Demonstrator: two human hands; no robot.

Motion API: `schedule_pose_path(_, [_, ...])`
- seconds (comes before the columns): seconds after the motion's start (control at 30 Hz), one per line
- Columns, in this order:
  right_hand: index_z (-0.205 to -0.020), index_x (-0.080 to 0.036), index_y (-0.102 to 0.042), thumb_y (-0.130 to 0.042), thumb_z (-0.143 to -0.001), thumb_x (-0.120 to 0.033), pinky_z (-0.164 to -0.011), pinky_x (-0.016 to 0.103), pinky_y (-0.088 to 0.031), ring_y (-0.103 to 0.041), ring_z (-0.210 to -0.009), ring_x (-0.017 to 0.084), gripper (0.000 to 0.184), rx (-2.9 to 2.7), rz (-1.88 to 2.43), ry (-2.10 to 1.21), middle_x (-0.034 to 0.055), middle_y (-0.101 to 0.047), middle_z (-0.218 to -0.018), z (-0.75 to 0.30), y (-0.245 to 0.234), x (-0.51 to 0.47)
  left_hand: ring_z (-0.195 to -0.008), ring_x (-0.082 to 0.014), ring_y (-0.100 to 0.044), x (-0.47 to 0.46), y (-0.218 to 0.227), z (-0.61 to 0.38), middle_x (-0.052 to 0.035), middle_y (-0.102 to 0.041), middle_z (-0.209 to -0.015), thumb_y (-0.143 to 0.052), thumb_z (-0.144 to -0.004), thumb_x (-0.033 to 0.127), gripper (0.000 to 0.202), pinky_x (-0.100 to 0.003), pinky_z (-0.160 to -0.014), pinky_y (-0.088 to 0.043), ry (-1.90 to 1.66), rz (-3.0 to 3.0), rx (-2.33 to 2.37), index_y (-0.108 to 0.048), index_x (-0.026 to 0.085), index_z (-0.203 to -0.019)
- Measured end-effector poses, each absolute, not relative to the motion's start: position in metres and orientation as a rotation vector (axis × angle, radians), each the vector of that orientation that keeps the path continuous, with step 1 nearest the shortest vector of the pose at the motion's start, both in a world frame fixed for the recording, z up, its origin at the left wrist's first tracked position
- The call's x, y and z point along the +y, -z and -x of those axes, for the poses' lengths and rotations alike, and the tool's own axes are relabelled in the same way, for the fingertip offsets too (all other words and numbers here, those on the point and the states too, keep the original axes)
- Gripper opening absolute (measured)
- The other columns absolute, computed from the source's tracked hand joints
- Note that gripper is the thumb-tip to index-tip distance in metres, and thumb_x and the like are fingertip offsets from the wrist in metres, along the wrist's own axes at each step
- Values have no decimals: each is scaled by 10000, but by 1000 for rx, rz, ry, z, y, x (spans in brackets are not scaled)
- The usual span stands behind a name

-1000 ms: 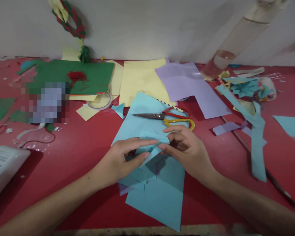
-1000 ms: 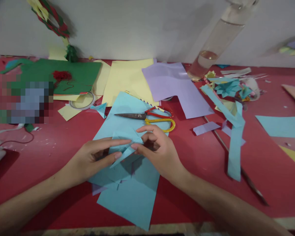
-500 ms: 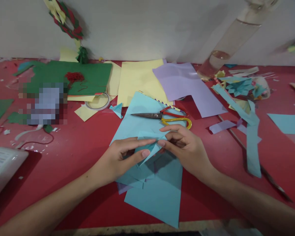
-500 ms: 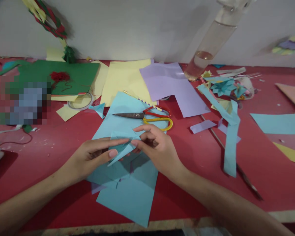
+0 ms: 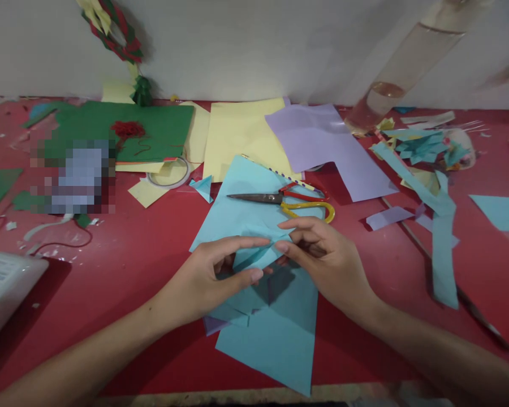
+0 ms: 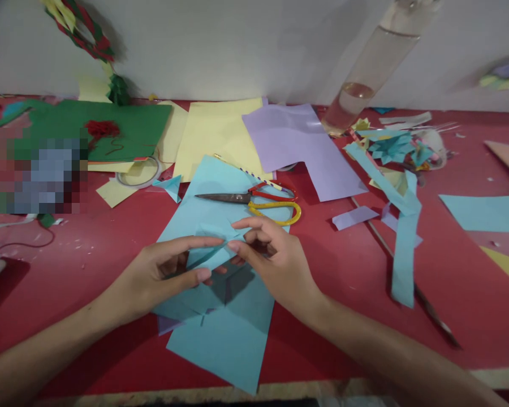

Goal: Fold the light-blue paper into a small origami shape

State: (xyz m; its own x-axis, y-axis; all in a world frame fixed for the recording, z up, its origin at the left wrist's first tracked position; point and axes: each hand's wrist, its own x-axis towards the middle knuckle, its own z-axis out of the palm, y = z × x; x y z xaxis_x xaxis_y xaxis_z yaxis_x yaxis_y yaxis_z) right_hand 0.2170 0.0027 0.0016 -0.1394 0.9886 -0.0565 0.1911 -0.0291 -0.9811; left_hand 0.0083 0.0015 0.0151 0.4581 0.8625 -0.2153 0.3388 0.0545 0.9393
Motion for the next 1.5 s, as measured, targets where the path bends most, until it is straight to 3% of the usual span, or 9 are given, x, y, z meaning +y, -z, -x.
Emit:
schedule_pose_path(0.1, [-989, -240, -607, -692, -824, -298, -580, 192, -535, -672, -592, 106, 195, -1430, 1330, -1240, -63, -602, -655, -216, -2, 1, -658, -122, -673, 3, -12, -10, 16, -731, -783, -646, -853, 302, 363, -166, -484, -403, -575, -1439, 1048, -617, 242, -1210])
schedule_pose_path(0.3, [-972, -249, -618, -687, -831, -292, -554, 147, -516, -673, -591, 85, 163, -1458, 1341, -1182, -66, -592, -649, -215, -5, -1, -765, -138, -711, 3, -11, -13, -14, -744, -939, -600, -881, 231, 311, -184, -606, -518, -644, -1306, 965, -626, 208, -1189])
schedule_pose_path(0.5, [-996, -266, -625, -686, -834, -278, -558, 143, -522, -667, -617, 75, 174, -1542, 1332, -1029, -62, -548, -694, -214, 0, -6, -502, -67, -569, 3, -7, -15, 31, -726, -795, -679, -823, 296, 298, -165, -412, -365, -679, -1569, 1080, -675, 239, -1115])
schedule_pose_path(0.7, [-977, -267, -634, -696, -822, -279, -547, 151, -542, -665, -600, 76, 167, -1548, 1322, -1011, -58, -561, -710, -212, 1, -8, -650, -93, -696, 3, -6, -18, 9, -740, -963, -683, -823, 216, 250, -160, -618, -540, -747, -1349, 1020, -692, 219, -1073])
schedule_pose_path(0.93, [-962, -241, -616, -687, -824, -301, -533, 188, -574, -691, -566, 119, 167, -1412, 1340, -1216, -58, -611, -637, -211, -7, -4, -686, -83, -708, 1, -5, -18, 30, -750, -943, -675, -825, 162, 285, -132, -649, -565, -786, -1256, 940, -700, 264, -1090])
schedule_pose_path(1.2, [-947, -231, -616, -705, -801, -314, -535, 197, -572, -687, -562, 126, 191, -1402, 1362, -1213, -50, -629, -636, -211, -7, -3, -730, -118, -725, 1, -5, -16, 24, -750, -941, -684, -827, 193, 324, -163, -667, -576, -747, -1309, 940, -679, 282, -1138])
schedule_pose_path(1.5, [-941, -219, -623, -722, -785, -336, -547, 225, -573, -681, -566, 137, 219, -1399, 1374, -1252, -33, -641, -656, -215, -8, -1, -916, -161, -718, 1, -8, -15, 18, -712, -1103, -560, -922, 227, 281, -213, -747, -611, -679, -1101, 815, -647, 285, -1183])
